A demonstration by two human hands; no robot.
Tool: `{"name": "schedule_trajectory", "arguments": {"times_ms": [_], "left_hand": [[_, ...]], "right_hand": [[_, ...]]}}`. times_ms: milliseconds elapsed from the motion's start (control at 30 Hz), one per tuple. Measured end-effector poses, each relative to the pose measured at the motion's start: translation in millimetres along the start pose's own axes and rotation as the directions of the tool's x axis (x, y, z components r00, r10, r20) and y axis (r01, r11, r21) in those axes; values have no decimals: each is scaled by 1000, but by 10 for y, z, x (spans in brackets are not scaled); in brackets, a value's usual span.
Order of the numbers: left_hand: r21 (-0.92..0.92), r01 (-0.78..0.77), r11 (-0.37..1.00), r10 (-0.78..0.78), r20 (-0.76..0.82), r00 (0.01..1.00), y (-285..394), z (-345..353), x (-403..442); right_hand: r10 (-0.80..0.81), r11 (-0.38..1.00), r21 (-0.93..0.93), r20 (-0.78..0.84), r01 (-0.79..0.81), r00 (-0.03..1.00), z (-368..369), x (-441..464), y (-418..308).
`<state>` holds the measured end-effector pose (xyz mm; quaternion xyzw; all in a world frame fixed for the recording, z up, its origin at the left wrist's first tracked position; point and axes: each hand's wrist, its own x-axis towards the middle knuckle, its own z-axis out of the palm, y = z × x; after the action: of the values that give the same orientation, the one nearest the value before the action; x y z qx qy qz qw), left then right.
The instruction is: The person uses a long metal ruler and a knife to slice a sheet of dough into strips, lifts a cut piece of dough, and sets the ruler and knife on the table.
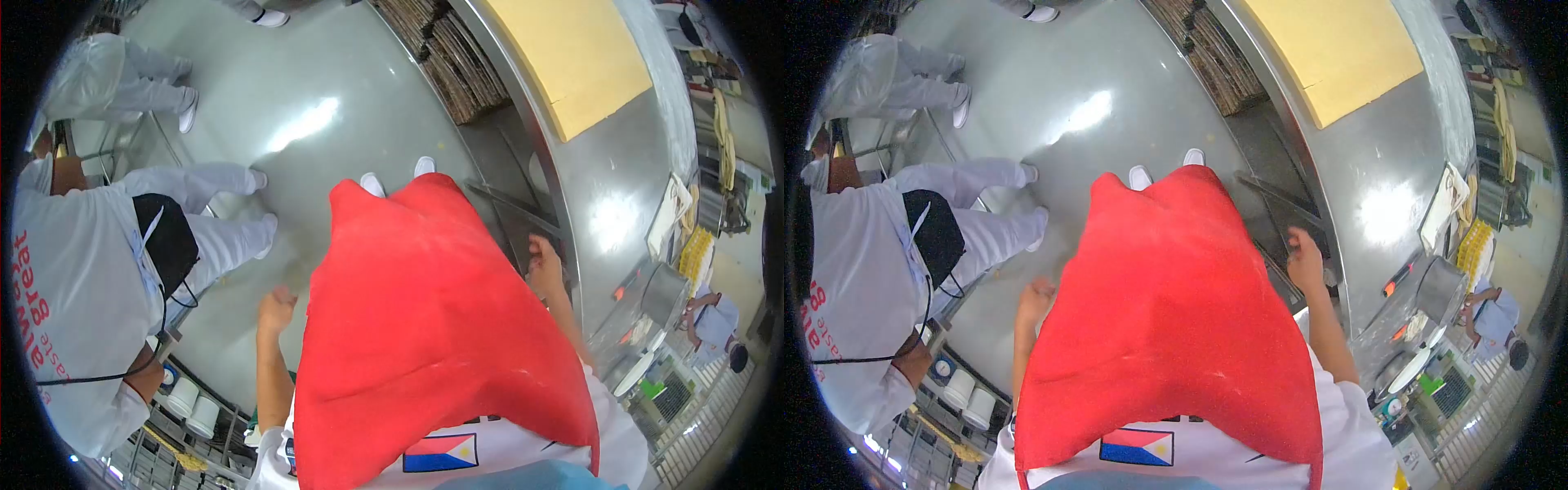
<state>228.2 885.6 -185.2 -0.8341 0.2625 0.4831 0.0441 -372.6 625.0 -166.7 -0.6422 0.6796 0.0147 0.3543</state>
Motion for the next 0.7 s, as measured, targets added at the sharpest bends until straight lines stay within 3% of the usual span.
{"name": "schedule_trajectory", "arguments": {"times_ms": [33, 67, 100, 167, 233, 267, 300, 333, 367, 400, 433, 467, 533, 567, 600, 633, 667, 700], "left_hand": [[-5, 6, 1000, -6, -2, 1000, -19, 30, 55], [-106, -88, 990, 81, -74, 994, -61, 85, 205], [-199, -185, 962, 154, -162, 975, -66, 115, 325], [-105, -202, 974, 179, -195, 964, 104, 52, 495], [-49, -107, 993, 94, -218, 971, 558, -115, 473], [-106, -66, 992, 48, -162, 986, 648, -118, 561], [-163, -23, 986, 5, -109, 994, 688, -118, 608], [-501, -29, 865, -20, -92, 996, 853, -124, 533], [-772, -47, 634, -25, -81, 996, 1007, -186, 423], [-776, -47, 629, -51, -102, 993, 1065, -299, 295], [-847, -113, 520, -25, -147, 989, 1213, -393, 180], [-899, -179, 400, 20, -187, 982, 1443, -484, 109], [-949, -288, 130, 139, -270, 953, 2060, -662, 107], [-945, -326, -14, 184, -323, 928, 2362, -704, 113], [-803, -542, 248, 265, -482, 835, 2642, -714, 122], [-476, -792, 383, 404, -684, 607, 3063, -820, -88], [-54, -896, 440, 561, -763, 321, 3495, -864, -310], [171, -966, 195, 661, -751, 0, 3899, -799, -272]], "right_hand": [[-77, 989, 118, -63, 84, 995, -80, 106, -264], [-89, 989, 116, -58, 95, 994, -132, 266, -436], [-83, 982, 173, 48, 74, 995, -162, 461, -602], [-120, 970, 230, 179, 77, 976, -245, 794, -912], [-278, 961, 58, 156, 272, 948, -254, 1052, -1177], [-342, 935, -40, 149, 351, 928, -260, 1191, -1154], [-380, 921, -25, 174, 389, 909, -300, 1308, -1150], [-273, 962, 45, 239, 270, 932, -329, 1429, -1173], [-161, 986, 100, 313, 137, 936, -307, 1561, -1264], [-188, 981, 111, 330, 160, 925, -281, 1620, -1463], [-245, 752, 649, 439, -117, 864, -332, 1571, -1693], [-345, 225, 885, 463, -407, 816, -383, 1515, -1851], [-531, 76, 852, 474, -517, 703, -345, 1652, -2133], [-544, 66, 840, 483, -539, 686, -287, 1730, -2232], [-566, 59, 821, 497, -568, 658, -178, 1816, -2352], [-517, 100, 833, 511, -544, 687, -55, 1880, -2481], [-472, 143, 838, 525, -526, 708, 82, 1950, -2615], [-525, 109, 822, 525, -558, 670, 223, 2010, -2786]]}}
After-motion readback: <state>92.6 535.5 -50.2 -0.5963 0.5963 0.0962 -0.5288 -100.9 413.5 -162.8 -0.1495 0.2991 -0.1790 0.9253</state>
